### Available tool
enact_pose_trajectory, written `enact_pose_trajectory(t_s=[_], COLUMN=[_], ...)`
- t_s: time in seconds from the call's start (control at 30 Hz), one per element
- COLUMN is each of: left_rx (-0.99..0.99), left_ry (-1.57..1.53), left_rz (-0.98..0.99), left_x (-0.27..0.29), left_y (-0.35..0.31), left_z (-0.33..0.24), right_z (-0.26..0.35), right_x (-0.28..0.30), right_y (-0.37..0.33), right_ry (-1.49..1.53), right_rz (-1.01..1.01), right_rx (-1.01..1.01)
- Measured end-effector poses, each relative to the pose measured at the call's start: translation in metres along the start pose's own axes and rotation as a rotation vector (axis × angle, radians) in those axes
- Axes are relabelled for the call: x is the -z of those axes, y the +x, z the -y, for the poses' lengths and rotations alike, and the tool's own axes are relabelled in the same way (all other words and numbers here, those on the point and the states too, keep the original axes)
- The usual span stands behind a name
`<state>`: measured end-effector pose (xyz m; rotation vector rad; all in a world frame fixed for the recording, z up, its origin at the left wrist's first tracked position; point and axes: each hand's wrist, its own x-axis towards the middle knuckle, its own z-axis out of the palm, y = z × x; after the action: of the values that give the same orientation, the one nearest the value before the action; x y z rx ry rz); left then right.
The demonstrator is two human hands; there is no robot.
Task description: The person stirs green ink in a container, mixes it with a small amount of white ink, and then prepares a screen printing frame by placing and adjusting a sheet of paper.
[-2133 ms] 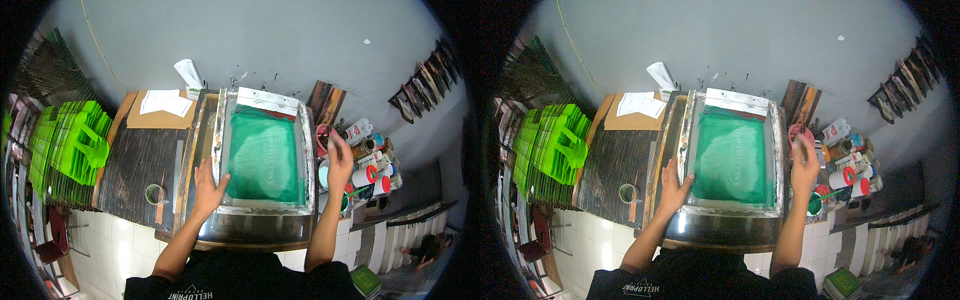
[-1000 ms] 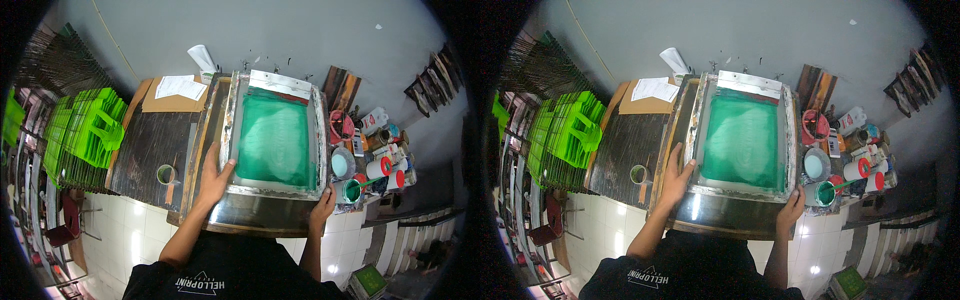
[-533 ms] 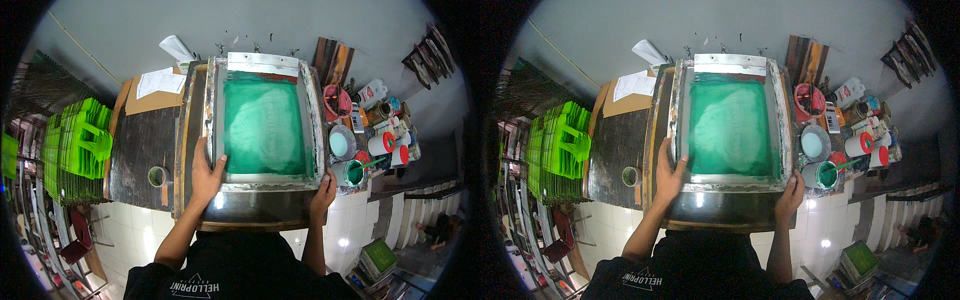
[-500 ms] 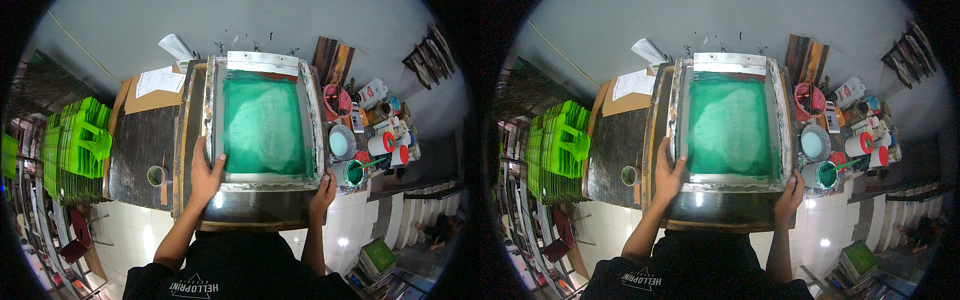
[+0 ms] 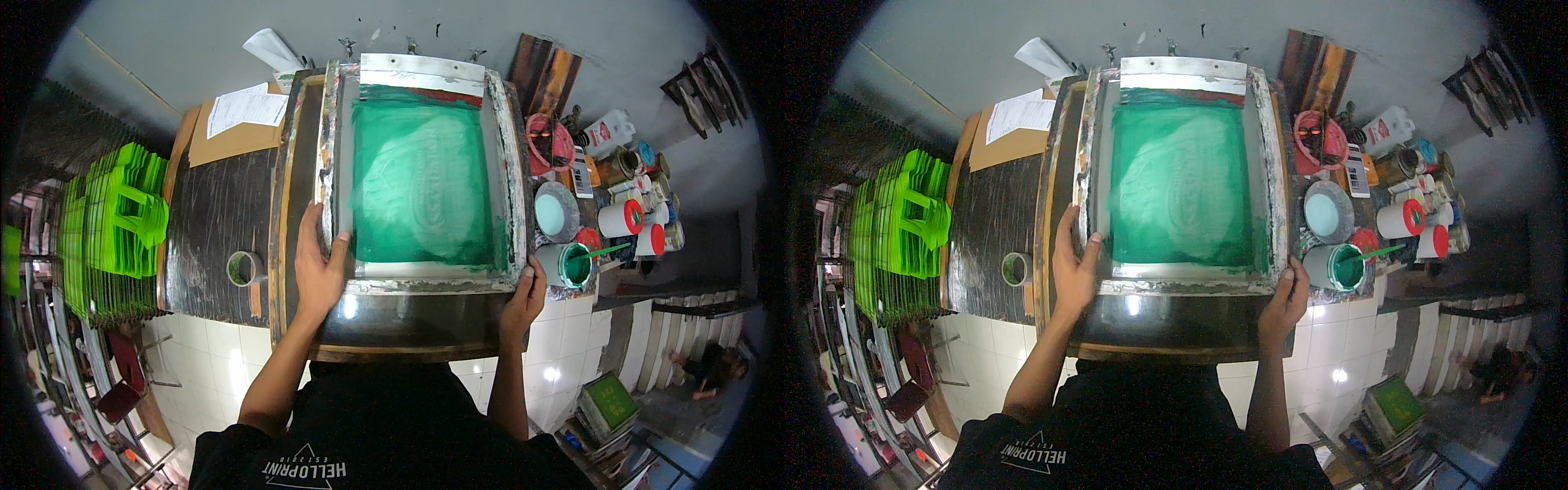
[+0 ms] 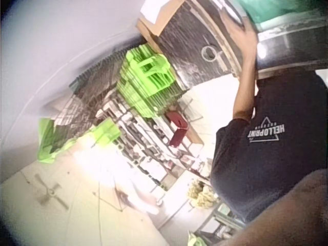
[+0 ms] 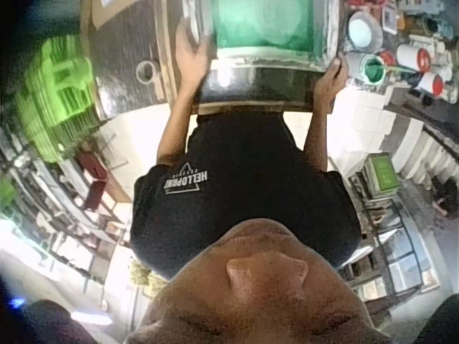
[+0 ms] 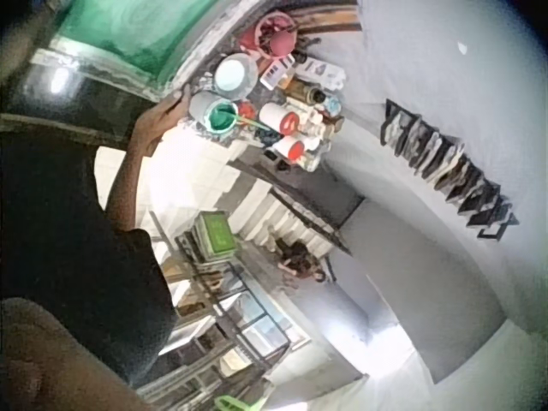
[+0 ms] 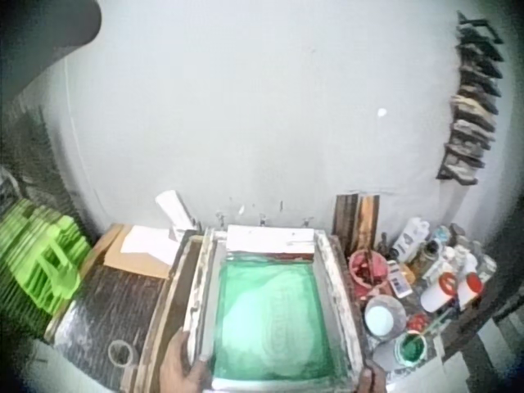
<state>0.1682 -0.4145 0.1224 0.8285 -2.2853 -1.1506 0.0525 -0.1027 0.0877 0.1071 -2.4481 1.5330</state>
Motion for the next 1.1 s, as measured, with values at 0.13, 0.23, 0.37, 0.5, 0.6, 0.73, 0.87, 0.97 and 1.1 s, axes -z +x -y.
enact_pose_trajectory(t_s=[0.13,0.23,0.37,0.5,0.6,0.73,0.87,0.97,1.1], left_rx=[0.003,-0.032,0.005,0.003,-0.009,0.002,-0.031,-0.027,-0.032], left_ry=[-0.095,-0.06,-0.038,-0.04,-0.023,-0.024,-0.048,-0.061,-0.056], left_rz=[-0.001,0.0,0.014,0.009,0.003,0.013,0.01,0.008,0.002], left_x=[0.0,0.0,0.002,0.001,0.002,0.003,0.003,0.003,0.002], left_y=[-0.001,-0.001,0.0,0.001,-0.001,0.0,0.0,0.0,-0.001], left_z=[0.006,0.007,0.001,0.001,0.001,-0.003,0.0,0.0,0.001], right_z=[0.002,0.005,-0.003,-0.003,-0.002,-0.004,-0.002,-0.004,-0.003], right_x=[-0.002,-0.001,-0.001,-0.001,-0.001,-0.002,0.0,0.001,-0.002], right_y=[-0.001,0.0,0.0,0.001,0.0,0.001,0.0,0.0,-0.002], right_ry=[0.013,0.037,0.01,-0.007,0.012,0.025,0.014,0.015,0.053], right_rz=[-0.012,0.003,-0.003,-0.01,-0.011,-0.01,-0.015,0.0,-0.019], right_rx=[-0.03,-0.018,0.007,0.014,0.007,-0.011,0.0,0.007,0.02])
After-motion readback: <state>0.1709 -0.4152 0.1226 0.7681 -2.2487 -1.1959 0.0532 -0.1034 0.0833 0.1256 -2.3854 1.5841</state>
